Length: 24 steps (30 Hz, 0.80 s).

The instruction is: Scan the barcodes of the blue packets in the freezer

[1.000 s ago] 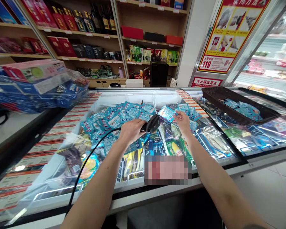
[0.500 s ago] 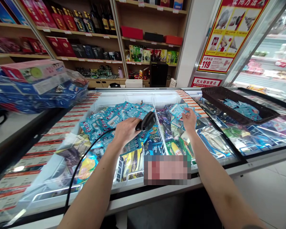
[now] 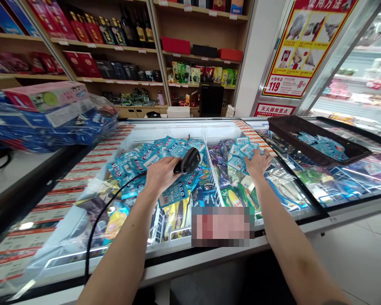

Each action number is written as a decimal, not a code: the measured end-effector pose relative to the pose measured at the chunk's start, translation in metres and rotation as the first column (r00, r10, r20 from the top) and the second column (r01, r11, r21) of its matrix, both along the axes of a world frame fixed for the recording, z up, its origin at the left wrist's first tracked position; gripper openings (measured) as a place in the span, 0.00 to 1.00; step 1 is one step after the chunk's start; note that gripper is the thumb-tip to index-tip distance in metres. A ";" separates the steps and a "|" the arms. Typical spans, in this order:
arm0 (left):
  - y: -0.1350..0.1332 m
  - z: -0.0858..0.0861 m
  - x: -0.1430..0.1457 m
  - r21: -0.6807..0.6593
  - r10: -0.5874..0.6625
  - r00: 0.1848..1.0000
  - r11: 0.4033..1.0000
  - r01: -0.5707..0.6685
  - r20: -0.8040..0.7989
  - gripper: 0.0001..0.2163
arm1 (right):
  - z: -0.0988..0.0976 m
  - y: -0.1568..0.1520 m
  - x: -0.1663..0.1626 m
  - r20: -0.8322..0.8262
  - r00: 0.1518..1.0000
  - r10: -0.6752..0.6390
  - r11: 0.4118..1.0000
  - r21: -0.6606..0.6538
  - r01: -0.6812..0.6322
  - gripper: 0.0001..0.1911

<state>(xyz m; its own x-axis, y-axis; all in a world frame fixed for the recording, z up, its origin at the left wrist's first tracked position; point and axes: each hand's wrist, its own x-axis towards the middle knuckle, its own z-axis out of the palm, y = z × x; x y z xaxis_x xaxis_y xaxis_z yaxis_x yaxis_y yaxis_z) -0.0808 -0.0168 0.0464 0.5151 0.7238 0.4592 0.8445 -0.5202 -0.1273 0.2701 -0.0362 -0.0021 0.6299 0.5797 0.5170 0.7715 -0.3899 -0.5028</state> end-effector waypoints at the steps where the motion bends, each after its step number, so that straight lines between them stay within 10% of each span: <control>1: 0.000 0.000 -0.001 0.002 0.010 1.000 1.000 -0.010 0.007 0.14 | 0.000 0.000 -0.003 0.023 1.000 0.012 1.000 -0.005 -0.012 0.21; 9: 0.001 0.002 -0.010 0.034 0.062 0.996 0.997 -0.064 0.062 0.13 | 0.002 0.001 -0.044 0.217 0.884 0.414 0.909 -0.050 -0.413 0.17; 18: 0.002 0.001 -0.017 0.018 0.109 0.990 0.994 -0.111 0.085 0.14 | 0.013 -0.010 -0.094 0.099 0.241 0.965 0.257 -0.210 -0.943 0.22; 24: 0.001 0.002 -0.020 0.037 0.143 0.986 0.989 -0.146 0.088 0.14 | 0.018 -0.010 -0.113 0.129 0.051 0.990 0.094 -0.351 -0.932 0.23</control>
<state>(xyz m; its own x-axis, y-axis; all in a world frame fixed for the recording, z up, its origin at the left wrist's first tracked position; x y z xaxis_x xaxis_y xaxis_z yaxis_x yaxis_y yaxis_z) -0.1006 -0.0157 0.0487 0.3642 0.7661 0.5295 0.9191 -0.3875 -0.0716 0.1572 -0.0463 0.0155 -0.6939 0.6254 0.3569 0.5837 0.7787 -0.2298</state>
